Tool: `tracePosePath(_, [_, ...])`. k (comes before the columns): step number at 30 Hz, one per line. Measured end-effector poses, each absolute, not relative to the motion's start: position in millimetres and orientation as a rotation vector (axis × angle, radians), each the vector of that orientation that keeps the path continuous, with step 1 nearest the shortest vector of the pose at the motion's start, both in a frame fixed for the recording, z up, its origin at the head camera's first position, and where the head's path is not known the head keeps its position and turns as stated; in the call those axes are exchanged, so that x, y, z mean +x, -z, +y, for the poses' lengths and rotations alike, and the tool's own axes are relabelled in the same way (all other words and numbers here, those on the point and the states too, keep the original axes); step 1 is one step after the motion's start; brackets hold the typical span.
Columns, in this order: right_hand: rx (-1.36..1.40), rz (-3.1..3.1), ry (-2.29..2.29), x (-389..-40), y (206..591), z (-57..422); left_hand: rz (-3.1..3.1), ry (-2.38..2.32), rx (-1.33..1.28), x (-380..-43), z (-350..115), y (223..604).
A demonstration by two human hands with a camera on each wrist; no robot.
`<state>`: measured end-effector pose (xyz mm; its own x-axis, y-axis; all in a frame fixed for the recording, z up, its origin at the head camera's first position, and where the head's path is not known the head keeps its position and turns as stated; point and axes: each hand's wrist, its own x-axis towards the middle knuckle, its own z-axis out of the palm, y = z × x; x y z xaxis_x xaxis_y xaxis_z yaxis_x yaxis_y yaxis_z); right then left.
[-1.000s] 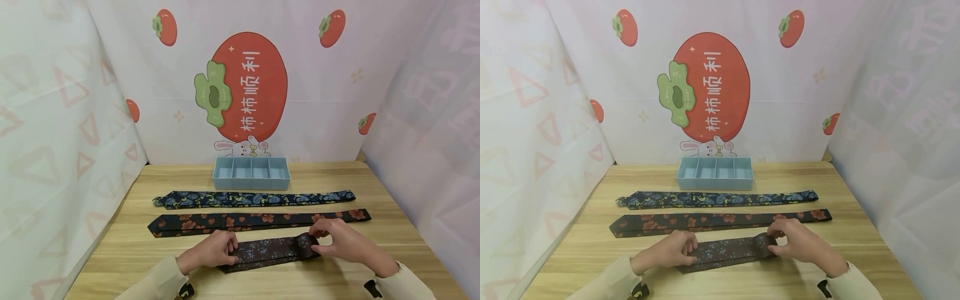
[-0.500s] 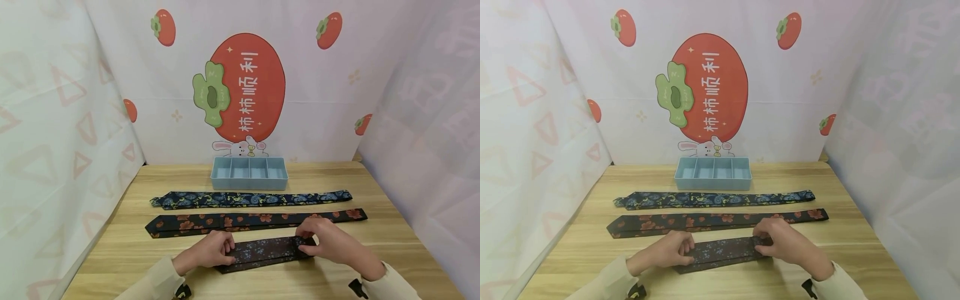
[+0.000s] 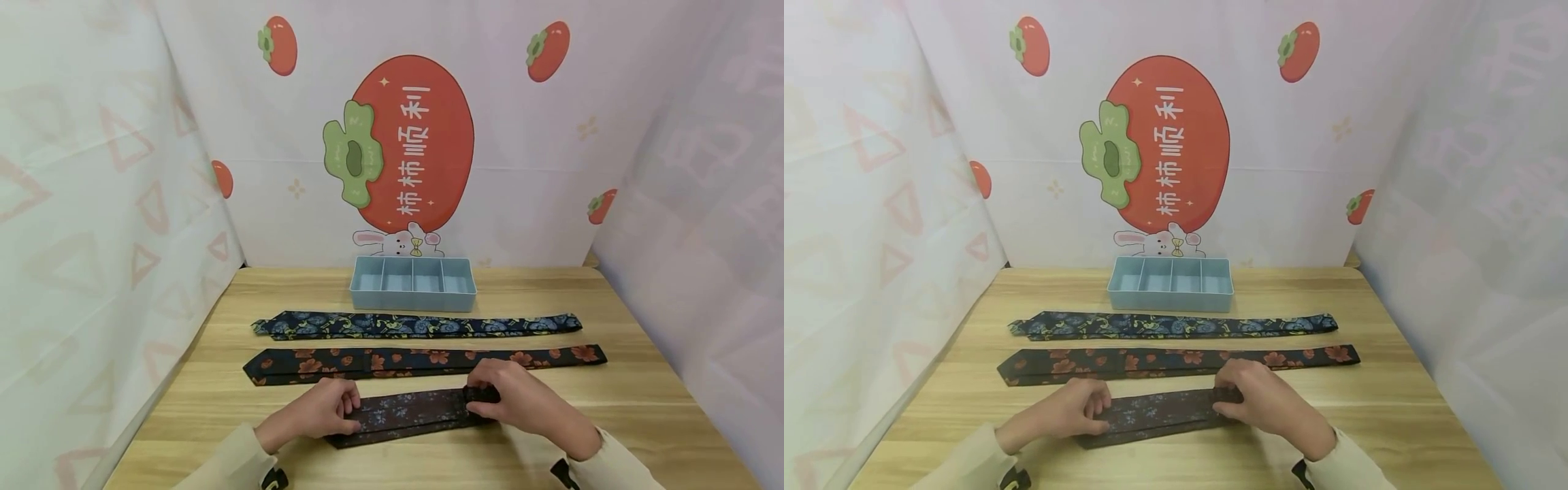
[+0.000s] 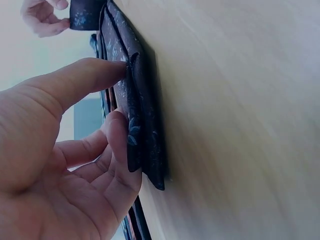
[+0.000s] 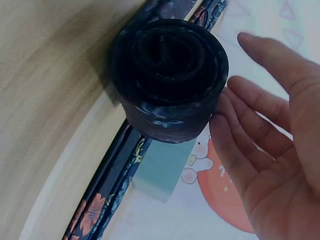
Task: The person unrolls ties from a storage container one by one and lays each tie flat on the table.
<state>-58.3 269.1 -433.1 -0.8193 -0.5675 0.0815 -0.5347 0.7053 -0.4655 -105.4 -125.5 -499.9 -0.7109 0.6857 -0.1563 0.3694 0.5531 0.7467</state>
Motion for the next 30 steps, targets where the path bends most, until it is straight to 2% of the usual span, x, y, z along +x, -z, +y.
tracePosePath(6, [-0.85, 2.933, 0.689, -55.1, 437.5, 275.4, 2.356, -1.013, 0.875, -112.1, -147.8, 514.2])
tracePosePath(10, [-0.815, 2.939, 0.697, -55.7, 443.9, 284.7, 2.359, -0.999, 0.842, -127.2, -163.4, 548.7])
tracePosePath(13, [-0.784, 2.927, 0.71, -57.0, 447.5, 290.8, 2.356, -1.003, 0.837, -131.3, -168.1, 558.3])
tracePosePath(17, [-0.793, 2.922, 0.7, -58.5, 443.2, 290.3, 2.36, -1.005, 0.862, -127.3, -165.9, 549.3])
tracePosePath(23, [-0.857, 2.864, 0.737, -64.7, 432.7, 273.0, 2.353, -0.976, 0.834, -135.6, -170.4, 563.6])
tracePosePath(30, [-0.934, 2.752, 0.768, -73.3, 438.2, 255.9, 2.325, -0.967, 0.826, -140.7, -171.8, 569.9])
